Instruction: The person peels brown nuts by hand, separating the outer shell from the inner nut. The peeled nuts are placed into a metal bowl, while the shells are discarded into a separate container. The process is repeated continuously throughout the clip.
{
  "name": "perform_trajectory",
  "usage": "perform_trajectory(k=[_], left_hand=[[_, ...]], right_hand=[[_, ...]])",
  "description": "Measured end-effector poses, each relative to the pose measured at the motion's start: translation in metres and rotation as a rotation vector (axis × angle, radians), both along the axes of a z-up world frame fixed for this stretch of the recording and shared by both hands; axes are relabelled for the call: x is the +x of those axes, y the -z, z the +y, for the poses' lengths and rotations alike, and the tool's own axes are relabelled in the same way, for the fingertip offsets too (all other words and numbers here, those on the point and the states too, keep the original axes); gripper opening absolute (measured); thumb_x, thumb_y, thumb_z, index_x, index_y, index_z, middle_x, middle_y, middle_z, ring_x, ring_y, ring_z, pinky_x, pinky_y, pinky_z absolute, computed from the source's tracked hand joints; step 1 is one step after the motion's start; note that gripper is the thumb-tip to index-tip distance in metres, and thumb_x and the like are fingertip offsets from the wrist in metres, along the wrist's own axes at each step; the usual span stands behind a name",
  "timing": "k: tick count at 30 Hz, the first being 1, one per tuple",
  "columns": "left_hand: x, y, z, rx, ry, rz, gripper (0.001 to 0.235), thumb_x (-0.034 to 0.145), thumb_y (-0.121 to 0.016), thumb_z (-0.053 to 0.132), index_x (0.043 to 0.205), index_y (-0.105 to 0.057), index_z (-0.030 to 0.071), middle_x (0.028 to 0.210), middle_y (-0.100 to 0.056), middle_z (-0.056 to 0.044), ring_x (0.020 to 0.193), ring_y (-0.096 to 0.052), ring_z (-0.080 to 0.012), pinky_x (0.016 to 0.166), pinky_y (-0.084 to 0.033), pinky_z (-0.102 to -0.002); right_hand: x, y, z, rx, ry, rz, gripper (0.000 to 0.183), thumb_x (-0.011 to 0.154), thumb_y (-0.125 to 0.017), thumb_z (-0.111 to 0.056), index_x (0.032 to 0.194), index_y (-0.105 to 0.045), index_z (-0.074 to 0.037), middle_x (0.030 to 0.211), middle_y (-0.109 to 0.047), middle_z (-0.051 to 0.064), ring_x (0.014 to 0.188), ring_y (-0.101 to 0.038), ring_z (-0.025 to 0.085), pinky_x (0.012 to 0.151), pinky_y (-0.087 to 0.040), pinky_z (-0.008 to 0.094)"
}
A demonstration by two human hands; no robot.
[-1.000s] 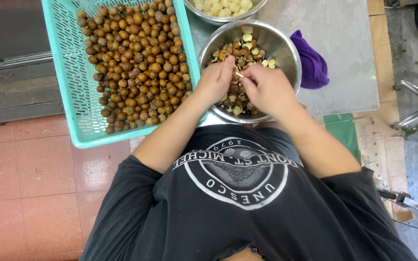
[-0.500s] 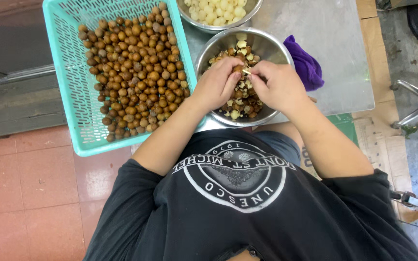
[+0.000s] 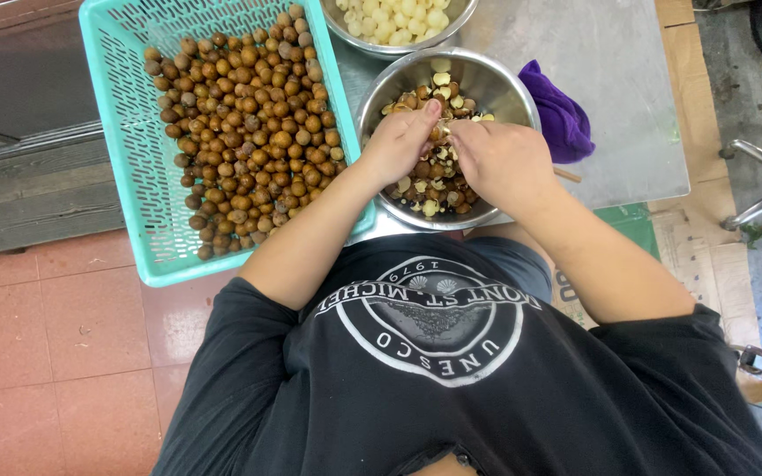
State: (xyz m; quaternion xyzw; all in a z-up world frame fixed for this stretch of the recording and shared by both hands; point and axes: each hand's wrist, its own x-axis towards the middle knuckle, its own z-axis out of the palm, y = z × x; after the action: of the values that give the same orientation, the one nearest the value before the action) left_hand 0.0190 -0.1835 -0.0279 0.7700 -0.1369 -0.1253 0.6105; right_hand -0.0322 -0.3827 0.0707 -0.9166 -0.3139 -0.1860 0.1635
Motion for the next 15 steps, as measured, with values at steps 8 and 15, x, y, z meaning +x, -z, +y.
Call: perform_trajectory(k=[8, 15], left_hand=[[0.001, 0.014, -0.002, -0.058, 0.059, -0.013, 0.073, 0.106, -0.035, 0.062, 0.068, -0.062, 0.005, 0.061, -0.057, -0.003, 0.058, -0.054, -0.0162, 0.061, -0.046, -0.032], [0.011, 0.020, 0.007, -0.572, 0.111, 0.562, 0.067, 0.108, -0.037, 0.061, 0.063, -0.050, 0.012, 0.053, -0.035, 0.004, 0.046, -0.026, -0.0115, 0.047, -0.023, -0.029]], right_hand=[[0.049, 0.011, -0.017, 0.368, -0.093, 1.291, 0.025, 0.104, -0.057, -0.020, 0.104, -0.077, -0.005, 0.067, -0.065, 0.000, 0.055, -0.055, 0.008, 0.053, -0.045, 0.026], [0.070, 0.054, -0.014, 0.787, -0.125, 1.668, 0.025, 0.105, -0.056, -0.020, 0.105, -0.071, 0.001, 0.067, -0.062, 0.002, 0.045, -0.040, 0.003, 0.039, -0.027, 0.018]])
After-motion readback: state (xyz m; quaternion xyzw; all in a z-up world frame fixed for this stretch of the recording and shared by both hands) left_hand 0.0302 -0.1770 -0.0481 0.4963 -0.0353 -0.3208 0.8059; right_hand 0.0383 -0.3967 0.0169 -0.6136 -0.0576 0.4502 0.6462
